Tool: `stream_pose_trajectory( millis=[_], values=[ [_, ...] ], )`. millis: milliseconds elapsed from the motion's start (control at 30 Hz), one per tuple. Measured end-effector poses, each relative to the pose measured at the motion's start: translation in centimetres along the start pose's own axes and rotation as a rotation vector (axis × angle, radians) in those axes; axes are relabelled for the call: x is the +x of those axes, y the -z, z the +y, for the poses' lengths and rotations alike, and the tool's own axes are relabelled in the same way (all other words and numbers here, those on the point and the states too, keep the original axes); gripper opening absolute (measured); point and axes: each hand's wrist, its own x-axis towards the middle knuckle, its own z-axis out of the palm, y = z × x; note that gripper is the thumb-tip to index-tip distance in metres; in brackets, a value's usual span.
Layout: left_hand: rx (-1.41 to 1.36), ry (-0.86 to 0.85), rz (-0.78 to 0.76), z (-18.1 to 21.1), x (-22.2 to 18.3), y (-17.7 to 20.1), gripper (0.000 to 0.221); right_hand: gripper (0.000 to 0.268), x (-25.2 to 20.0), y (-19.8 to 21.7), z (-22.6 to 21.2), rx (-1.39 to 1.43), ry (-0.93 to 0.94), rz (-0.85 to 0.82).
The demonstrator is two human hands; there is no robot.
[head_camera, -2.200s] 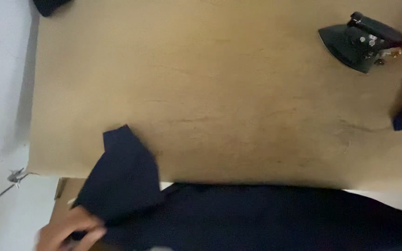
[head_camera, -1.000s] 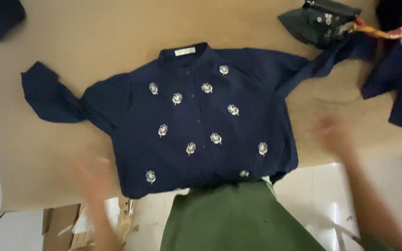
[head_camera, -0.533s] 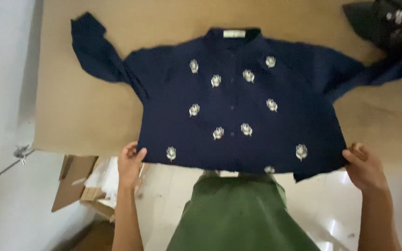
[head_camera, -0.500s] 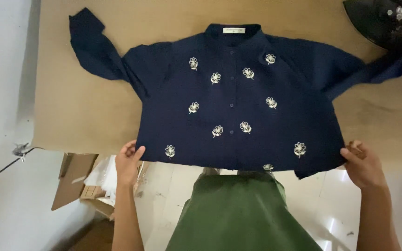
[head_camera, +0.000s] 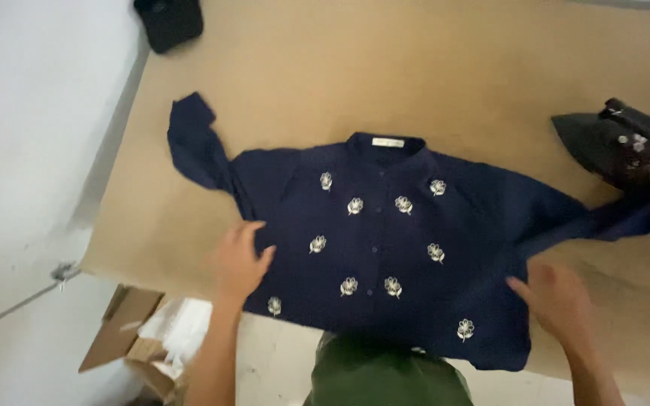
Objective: Ironing a dark blue shirt with floral patterns on an ironing board using a steam iron.
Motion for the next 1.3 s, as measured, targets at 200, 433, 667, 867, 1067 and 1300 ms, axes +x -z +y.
stream_pose_trajectory(
  millis=[200,433,667,867,1067,1300],
  values=[
    [-0.126,-0.684,-0.289,12.0,17.2,-5.3,0.049,0.033,8.3,2.4,-20.8,0.081,0.92,0.079],
    [0.221,-0.987,-0.599,15.4,28.9,-10.4,0.059,0.049,19.4,1.0,-30.1,-0.463,1.088,-0.244],
    [0.002,-1.03,-0.699,14.7,33.6,-11.9,0.06,0.043,24.5,0.6,-30.9,-0.534,1.062,-0.39],
    [0.129,-1.008,-0.773,16.2,32.9,-10.1,0.049,0.053,22.8,4.5,-32.6,-0.325,0.805,-0.652],
    [-0.443,-0.603,-0.46,13.0,26.7,-5.2,0.051,0.067,29.8,11.2,-12.5,-0.085,0.949,0.12],
    [-0.246,-0.199,-0.473,10.7,21.0,-7.1,0.058,0.058,35.4,13.6,4.2,0.14,0.049,-0.011]
  ],
)
